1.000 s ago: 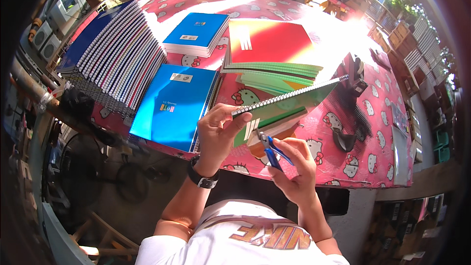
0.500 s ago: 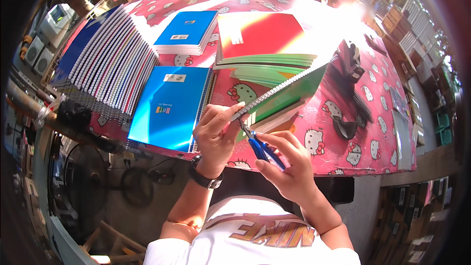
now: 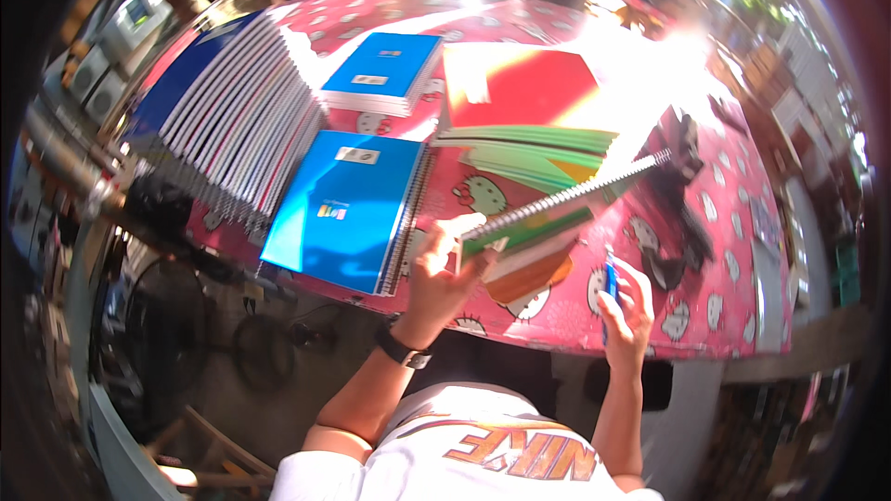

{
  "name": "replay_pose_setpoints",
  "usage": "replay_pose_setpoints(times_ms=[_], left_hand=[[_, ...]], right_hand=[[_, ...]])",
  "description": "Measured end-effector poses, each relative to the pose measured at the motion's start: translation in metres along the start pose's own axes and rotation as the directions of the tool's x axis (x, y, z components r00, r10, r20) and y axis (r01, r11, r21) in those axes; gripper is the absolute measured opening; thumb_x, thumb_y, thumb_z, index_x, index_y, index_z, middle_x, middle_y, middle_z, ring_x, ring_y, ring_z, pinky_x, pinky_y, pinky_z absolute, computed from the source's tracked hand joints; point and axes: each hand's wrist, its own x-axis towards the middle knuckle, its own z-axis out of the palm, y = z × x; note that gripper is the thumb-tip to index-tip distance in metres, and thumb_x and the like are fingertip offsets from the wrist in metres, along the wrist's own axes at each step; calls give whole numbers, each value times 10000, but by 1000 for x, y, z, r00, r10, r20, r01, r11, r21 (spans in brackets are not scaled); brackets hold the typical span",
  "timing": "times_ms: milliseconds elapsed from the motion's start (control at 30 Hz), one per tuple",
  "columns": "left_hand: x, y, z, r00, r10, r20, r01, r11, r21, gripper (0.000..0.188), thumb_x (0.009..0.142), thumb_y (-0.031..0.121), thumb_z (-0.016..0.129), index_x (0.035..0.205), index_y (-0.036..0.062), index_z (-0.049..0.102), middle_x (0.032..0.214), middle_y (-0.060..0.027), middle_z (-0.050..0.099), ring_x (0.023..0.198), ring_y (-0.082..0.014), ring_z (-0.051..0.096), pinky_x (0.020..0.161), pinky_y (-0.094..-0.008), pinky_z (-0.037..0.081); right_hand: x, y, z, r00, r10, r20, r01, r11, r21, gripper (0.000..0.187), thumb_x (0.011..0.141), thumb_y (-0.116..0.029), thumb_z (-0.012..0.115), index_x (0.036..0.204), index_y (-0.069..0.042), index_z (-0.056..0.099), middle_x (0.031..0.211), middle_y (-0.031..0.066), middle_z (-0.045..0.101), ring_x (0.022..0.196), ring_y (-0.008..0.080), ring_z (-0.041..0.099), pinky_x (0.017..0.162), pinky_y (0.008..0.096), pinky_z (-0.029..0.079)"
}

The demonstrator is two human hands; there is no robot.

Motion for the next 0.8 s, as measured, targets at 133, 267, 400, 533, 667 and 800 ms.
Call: replay_pose_setpoints(times_ms=[133,267,400,533,667,800], left_hand=[[-8,-17,22,996,79,-42,-81,996,-41,153,831,89,644,933,6,565,809,-66,610,693,-118,564,613,-255,443],[10,16,-4,993,70,-95,-70,998,-3,148,858,131,617,955,26,577,775,-70,610,688,-106,555,612,-264,437],[51,72,-50,910,140,-391,-250,937,-246,228,880,134,591,1064,4,558,907,-3,619,798,-75,537,708,-240,440],[104,132,-127,715,375,-591,-434,900,46,257,896,145,565,1109,6,529,994,-35,596,836,-107,548,756,-255,442],[172,178,-254,651,421,-631,-563,826,-30,255,899,154,553,1106,7,534,1012,-53,591,802,-156,567,702,-300,455],[224,146,-368,661,378,-648,-210,922,324,256,858,141,572,1056,-20,544,970,-97,615,838,-209,595,726,-353,475]], right_hand=[[-13,84,-53,980,-93,-177,-24,822,-568,435,682,-123,681,1089,-30,558,1032,142,517,1005,309,485,904,404,382],[-14,76,-31,993,-17,-115,-72,690,-720,408,694,-165,686,1063,-42,564,1040,122,535,1021,298,464,880,412,384],[20,42,-11,970,-239,-47,204,903,-377,297,772,-139,641,1036,-19,577,1003,113,562,944,267,508,824,371,415],[60,-41,19,932,-361,21,361,922,-139,252,830,-103,598,1059,-3,568,1001,103,556,894,163,535,743,268,438],[72,-110,80,736,-644,211,649,759,52,231,761,-38,616,986,12,596,980,131,587,878,221,557,764,319,446],[66,-103,106,647,-599,472,615,776,142,222,728,1,644,949,-6,622,953,126,609,807,225,606,705,312,479]])
